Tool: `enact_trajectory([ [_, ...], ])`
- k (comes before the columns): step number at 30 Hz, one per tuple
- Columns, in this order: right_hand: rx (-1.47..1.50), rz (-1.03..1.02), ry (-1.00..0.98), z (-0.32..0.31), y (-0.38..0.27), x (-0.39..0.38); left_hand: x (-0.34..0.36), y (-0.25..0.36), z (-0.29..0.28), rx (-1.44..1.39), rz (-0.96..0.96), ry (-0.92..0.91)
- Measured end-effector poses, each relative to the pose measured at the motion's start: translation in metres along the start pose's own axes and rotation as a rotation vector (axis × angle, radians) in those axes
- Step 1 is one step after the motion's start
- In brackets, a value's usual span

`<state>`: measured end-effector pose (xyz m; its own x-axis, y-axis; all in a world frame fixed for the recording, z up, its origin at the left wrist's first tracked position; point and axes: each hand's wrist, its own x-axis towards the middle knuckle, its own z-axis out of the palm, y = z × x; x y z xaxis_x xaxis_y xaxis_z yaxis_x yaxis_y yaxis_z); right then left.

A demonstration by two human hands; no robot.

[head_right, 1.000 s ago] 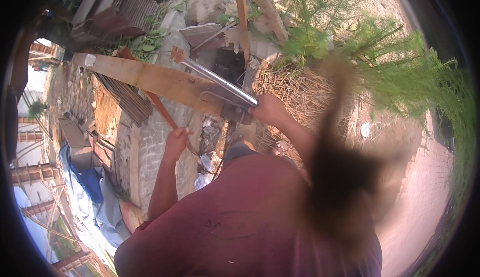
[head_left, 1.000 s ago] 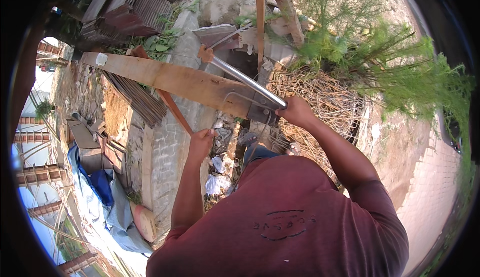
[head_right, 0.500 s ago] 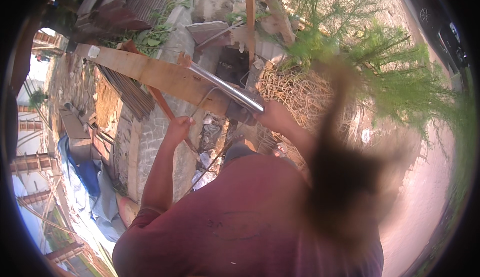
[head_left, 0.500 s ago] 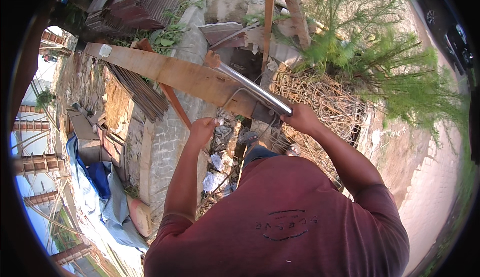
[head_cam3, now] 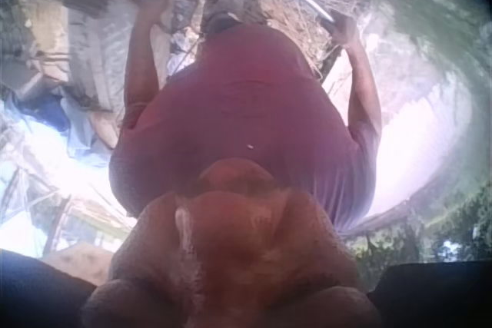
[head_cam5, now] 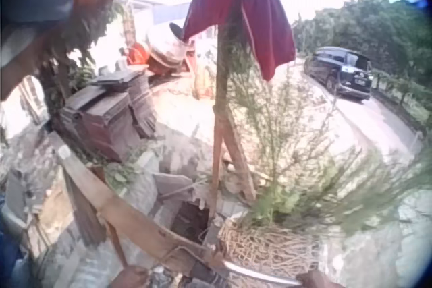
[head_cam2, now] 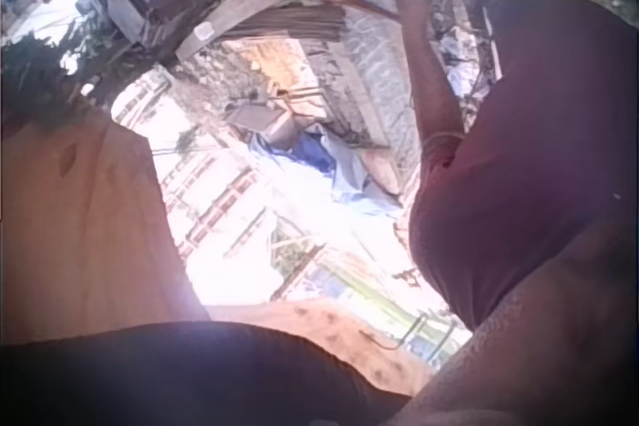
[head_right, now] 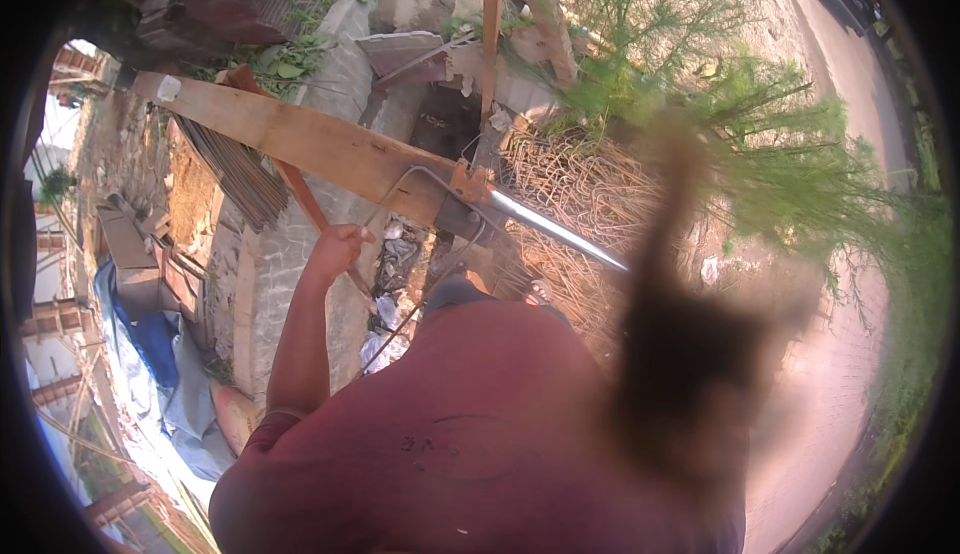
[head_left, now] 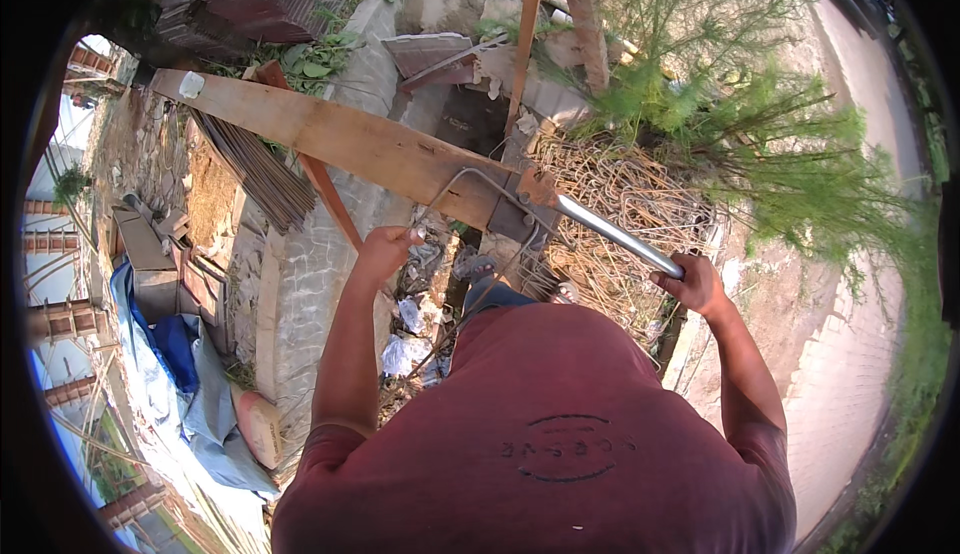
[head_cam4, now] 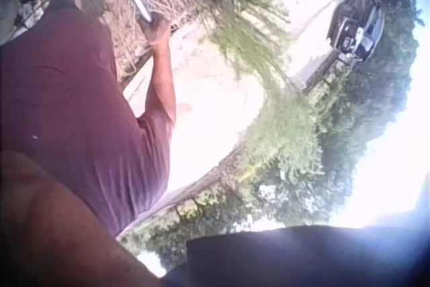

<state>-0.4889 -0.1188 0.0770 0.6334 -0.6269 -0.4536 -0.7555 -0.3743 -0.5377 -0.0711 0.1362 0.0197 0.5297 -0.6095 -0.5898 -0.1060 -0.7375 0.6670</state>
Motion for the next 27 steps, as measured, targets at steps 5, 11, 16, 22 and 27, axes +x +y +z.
enact_trajectory([
  [5,-0.244,0.137,-0.103,0.014,0.051,-0.023,0.004,-0.005,-0.003,-0.031,0.017,-0.027],
  [11,-0.284,0.001,0.211,0.003,0.063,-0.025,0.0,-0.001,-0.003,0.002,0.046,0.001],
  [16,-0.211,-0.191,0.114,-0.005,0.049,-0.05,-0.004,0.009,0.001,0.029,0.037,0.027],
  [22,-0.129,-0.068,0.061,0.058,0.085,-0.096,-0.003,-0.001,0.001,-0.015,0.022,-0.009],
  [27,-0.185,0.091,0.0,0.098,0.023,-0.08,-0.001,0.006,-0.001,-0.035,0.003,-0.051],
])
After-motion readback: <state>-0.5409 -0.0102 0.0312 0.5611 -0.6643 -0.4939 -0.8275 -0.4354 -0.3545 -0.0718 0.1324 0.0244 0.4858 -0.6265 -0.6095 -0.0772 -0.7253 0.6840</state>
